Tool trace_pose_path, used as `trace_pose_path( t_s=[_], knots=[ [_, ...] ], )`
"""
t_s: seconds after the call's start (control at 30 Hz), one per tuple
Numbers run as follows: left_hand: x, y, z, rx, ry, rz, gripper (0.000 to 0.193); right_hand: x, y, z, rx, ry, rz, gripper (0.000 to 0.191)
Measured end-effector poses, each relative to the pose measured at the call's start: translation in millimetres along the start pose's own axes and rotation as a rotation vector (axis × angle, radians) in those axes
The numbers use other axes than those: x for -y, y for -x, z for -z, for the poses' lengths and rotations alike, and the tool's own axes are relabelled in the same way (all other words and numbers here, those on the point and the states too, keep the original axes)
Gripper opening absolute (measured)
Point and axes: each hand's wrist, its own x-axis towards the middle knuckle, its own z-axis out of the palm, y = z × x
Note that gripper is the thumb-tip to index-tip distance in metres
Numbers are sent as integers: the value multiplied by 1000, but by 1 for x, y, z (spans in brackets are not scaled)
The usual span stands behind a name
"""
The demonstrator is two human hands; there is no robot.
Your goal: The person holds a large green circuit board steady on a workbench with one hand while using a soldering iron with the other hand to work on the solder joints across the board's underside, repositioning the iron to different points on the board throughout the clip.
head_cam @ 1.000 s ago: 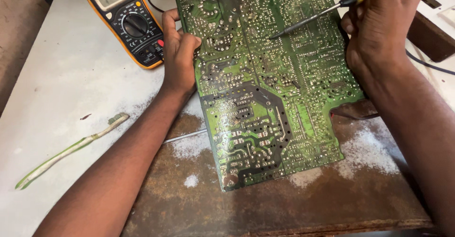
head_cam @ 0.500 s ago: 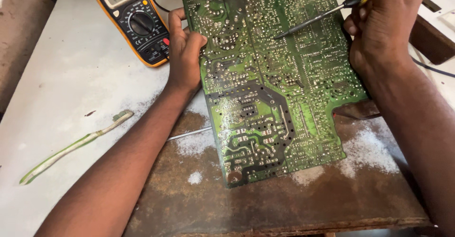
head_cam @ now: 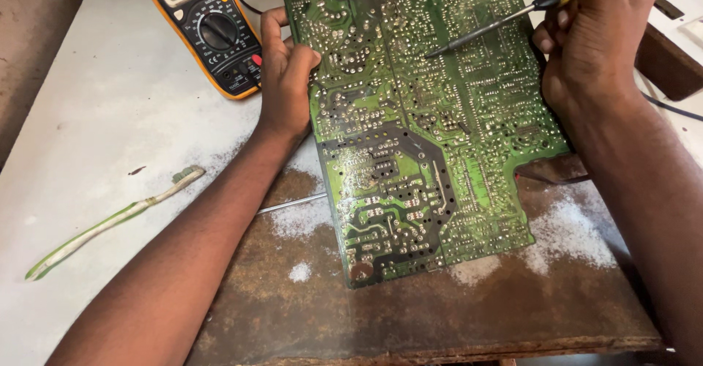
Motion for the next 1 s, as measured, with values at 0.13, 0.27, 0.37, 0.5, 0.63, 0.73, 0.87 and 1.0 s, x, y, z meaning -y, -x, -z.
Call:
trace_pose_path(
  t_s=[0.13, 0.27, 0.37, 0.5, 0.63, 0.73, 0.87, 1.0],
  knots=[
    [0, 0, 0, 1, 36, 23, 35, 4, 2, -3, 28, -1, 27, 25],
    [0, 0, -1, -7, 3, 18, 36, 6, 3, -5, -1, 31, 10, 28],
    [0, 1, 0, -10, -12, 11, 36, 5, 4, -5, 25, 57, 83, 34],
    [2, 0, 1, -5, -7, 15, 36, 6, 3, 0, 110, 166, 253, 40],
    [2, 0, 1, 4, -12, 8, 35, 9, -1, 5, 182, 238, 376, 46],
    [0, 1, 1, -4, -20, 16, 34, 9, 1, 9, 193, 245, 411, 51],
    [0, 0, -1, 0, 37, 27, 33, 11, 10, 14, 270, 392, 608, 39],
    [-1, 0, -1, -8, 14, 16, 33, 12, 6, 7, 345, 446, 951, 20]
  ],
)
